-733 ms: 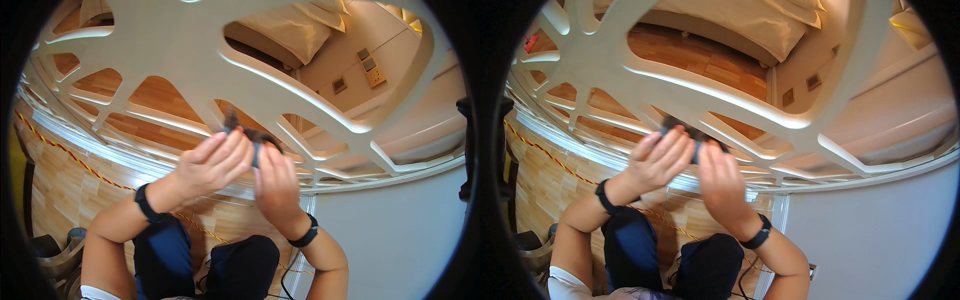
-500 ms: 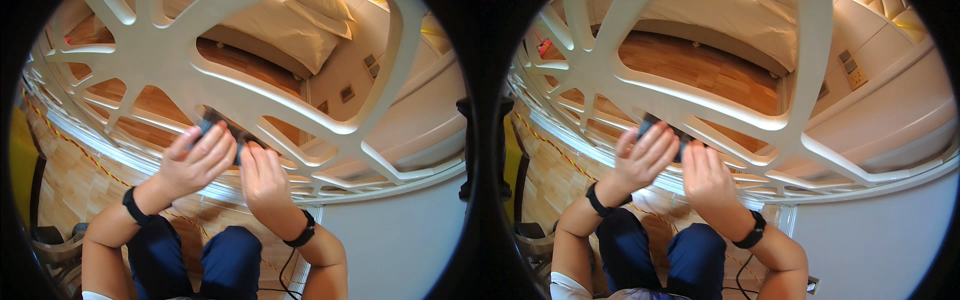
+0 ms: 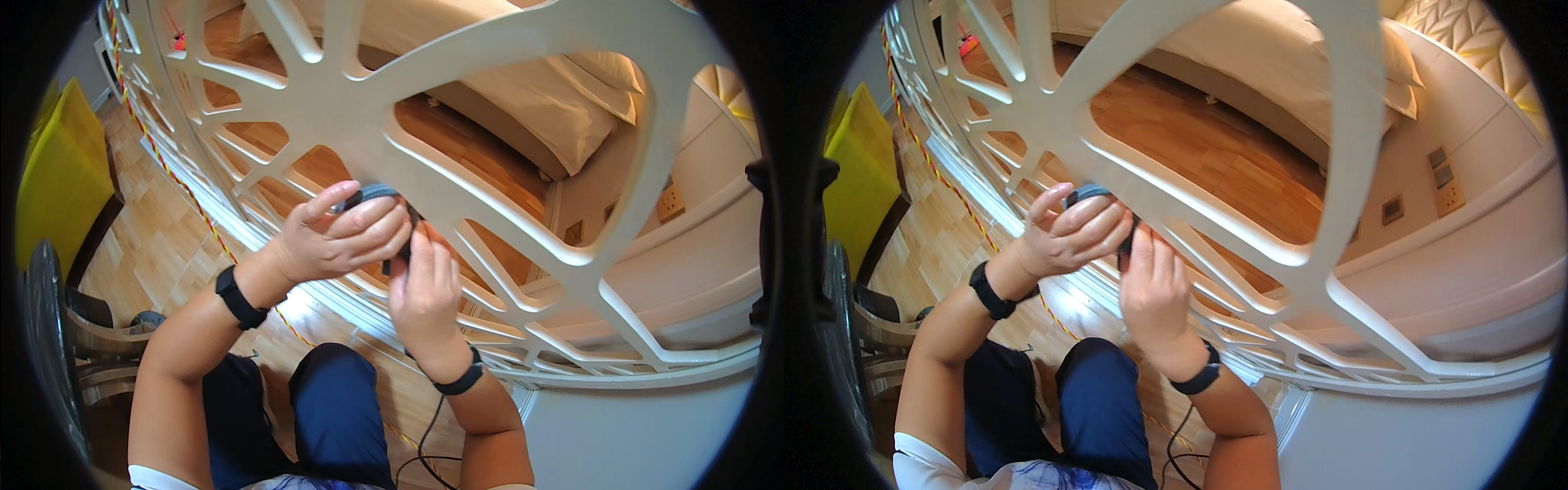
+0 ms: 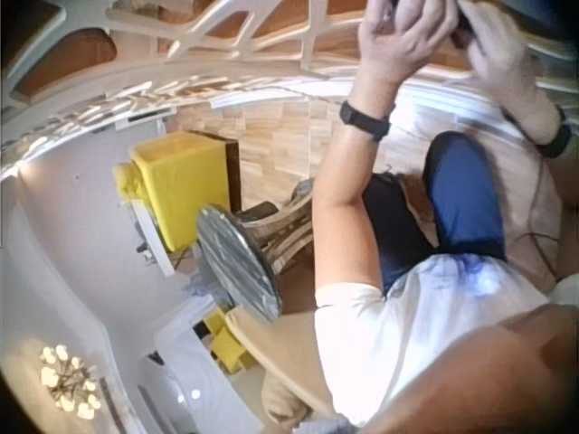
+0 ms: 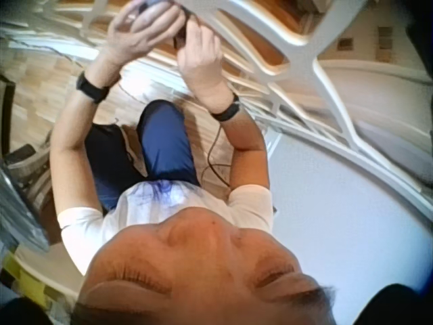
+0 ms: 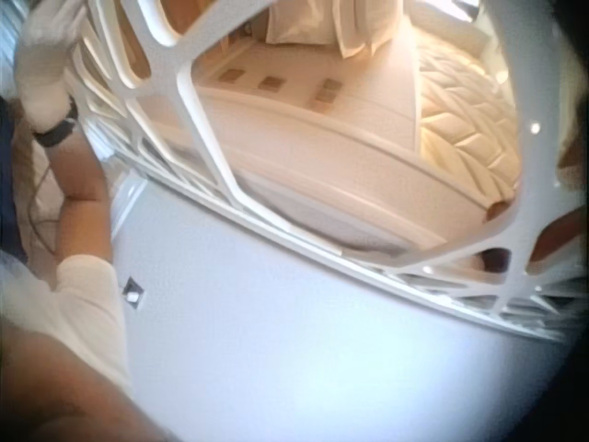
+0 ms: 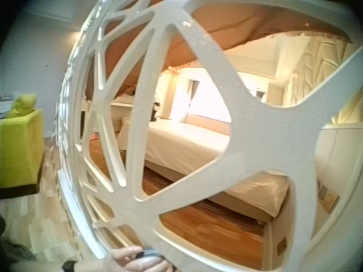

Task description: The person kneels on the floor and wipes a white decorative screen with a gray cloth. They move along the screen, cleaning different sections by hand, focusing on the intricate lattice pattern.

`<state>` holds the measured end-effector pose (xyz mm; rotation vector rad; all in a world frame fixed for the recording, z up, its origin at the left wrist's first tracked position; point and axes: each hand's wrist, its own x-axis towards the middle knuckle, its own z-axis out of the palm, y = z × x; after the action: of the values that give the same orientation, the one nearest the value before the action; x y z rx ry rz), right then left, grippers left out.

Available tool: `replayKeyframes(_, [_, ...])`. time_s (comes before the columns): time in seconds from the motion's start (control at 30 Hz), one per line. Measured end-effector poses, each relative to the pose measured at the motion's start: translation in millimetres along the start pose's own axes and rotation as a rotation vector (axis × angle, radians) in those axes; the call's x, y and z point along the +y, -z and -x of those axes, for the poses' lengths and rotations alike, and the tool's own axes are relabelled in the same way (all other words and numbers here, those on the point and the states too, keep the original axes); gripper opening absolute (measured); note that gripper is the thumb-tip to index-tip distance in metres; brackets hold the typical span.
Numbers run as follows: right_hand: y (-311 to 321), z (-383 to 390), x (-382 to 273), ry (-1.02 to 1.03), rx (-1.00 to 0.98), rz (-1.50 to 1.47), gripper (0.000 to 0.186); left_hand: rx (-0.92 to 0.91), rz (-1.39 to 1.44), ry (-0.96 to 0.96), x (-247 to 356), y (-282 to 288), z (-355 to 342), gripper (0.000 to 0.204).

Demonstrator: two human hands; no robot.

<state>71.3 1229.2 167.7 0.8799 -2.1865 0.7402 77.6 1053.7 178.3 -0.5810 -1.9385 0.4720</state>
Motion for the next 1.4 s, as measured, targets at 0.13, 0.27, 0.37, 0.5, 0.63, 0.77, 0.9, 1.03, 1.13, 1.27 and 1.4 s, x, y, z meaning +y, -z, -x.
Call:
replayKeyframes(0.13, [28.3,21.2,18.2,0.154,-0.236,0.217,0.036,0.056,0.176,0.081,41.1,-8.7,8.3,0.020])
replayKeyframes(0.27, [59.8,29.3,21.8,0.169,-0.207,0.309,0.031,0.152,0.378,0.274,81.3,-8.0,-2.8,0.016])
replayKeyframes(0.37, [70.6,17.1,8.0,0.114,-0.204,0.207,0.036,0.133,0.449,0.355,84.5,0.3,-0.4,0.014])
replayKeyframes(0.5, [42.0,4.5,-15.4,0.300,-0.158,0.135,0.040,0.174,0.344,0.460,51.8,2.3,36.2,0.016])
replayKeyframes(0.63, [-10.3,3.2,-26.9,0.227,-0.296,0.342,0.041,-0.021,0.387,0.474,28.7,-9.8,53.3,0.023])
replayKeyframes(0.77, [-39.9,-13.0,-46.8,0.208,-0.140,0.270,0.042,0.034,0.302,0.447,6.0,-21.6,61.2,0.022])
replayKeyframes(0.9, [-77.9,-40.3,-63.1,0.257,-0.151,0.323,0.041,-0.011,0.180,0.434,-21.7,-29.7,88.3,0.020])
replayKeyframes(1.03, [-54.1,-32.1,-50.3,0.292,-0.210,0.398,0.036,-0.012,0.337,0.596,1.6,-26.3,79.2,0.019])
replayKeyframes(1.13, [-19.4,-14.8,-35.0,0.256,-0.254,0.464,0.034,0.058,0.454,0.569,32.4,-21.0,50.4,0.020])
replayKeyframes(1.27, [-21.7,-14.4,-32.9,0.305,-0.193,0.395,0.033,0.080,0.450,0.597,32.8,-21.2,47.5,0.020])
replayKeyframes(1.4, [-58.0,-26.4,-42.0,0.309,-0.115,0.284,0.033,0.052,0.255,0.531,0.1,-31.8,81.1,0.018])
